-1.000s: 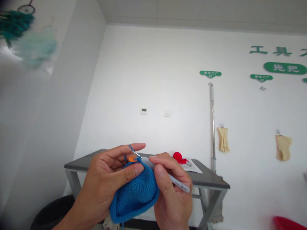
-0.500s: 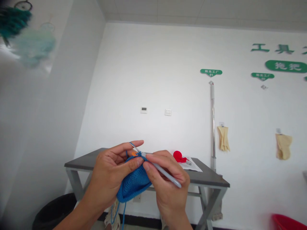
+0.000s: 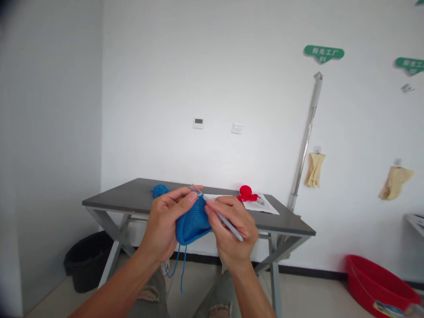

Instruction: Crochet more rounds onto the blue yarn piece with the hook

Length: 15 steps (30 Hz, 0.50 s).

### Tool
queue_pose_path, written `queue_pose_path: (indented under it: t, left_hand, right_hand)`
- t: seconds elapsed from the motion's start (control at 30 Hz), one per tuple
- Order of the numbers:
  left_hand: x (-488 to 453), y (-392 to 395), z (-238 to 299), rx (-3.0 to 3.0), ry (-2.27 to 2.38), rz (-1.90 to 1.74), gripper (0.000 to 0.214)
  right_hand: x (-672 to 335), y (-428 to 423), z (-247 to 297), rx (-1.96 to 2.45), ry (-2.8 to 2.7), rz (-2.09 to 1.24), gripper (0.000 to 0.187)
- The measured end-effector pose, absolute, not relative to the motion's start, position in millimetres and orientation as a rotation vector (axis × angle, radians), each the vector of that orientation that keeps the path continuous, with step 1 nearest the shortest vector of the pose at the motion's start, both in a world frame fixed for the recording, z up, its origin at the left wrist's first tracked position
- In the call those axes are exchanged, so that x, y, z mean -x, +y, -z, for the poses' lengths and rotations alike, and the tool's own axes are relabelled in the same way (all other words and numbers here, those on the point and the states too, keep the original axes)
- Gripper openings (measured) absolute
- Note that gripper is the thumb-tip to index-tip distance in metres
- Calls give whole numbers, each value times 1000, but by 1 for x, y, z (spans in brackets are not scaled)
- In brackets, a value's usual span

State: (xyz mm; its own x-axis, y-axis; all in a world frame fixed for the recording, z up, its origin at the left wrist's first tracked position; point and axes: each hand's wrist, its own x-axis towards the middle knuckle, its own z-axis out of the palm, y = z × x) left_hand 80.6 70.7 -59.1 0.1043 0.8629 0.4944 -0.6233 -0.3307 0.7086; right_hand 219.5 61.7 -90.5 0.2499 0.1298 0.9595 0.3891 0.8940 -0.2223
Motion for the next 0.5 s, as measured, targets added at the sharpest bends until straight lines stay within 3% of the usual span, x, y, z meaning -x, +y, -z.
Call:
queue_pose_path:
  t: [0.33,0.5]
  left_hand:
    - [-80,132,85,-1053,440,-1536,27]
    - [-84,167,98,-1084,525,-1531,16]
  right_hand:
    - [-227,122,117,582,-1343,108,37]
    - [-235,152,126,648,-1368,53,35]
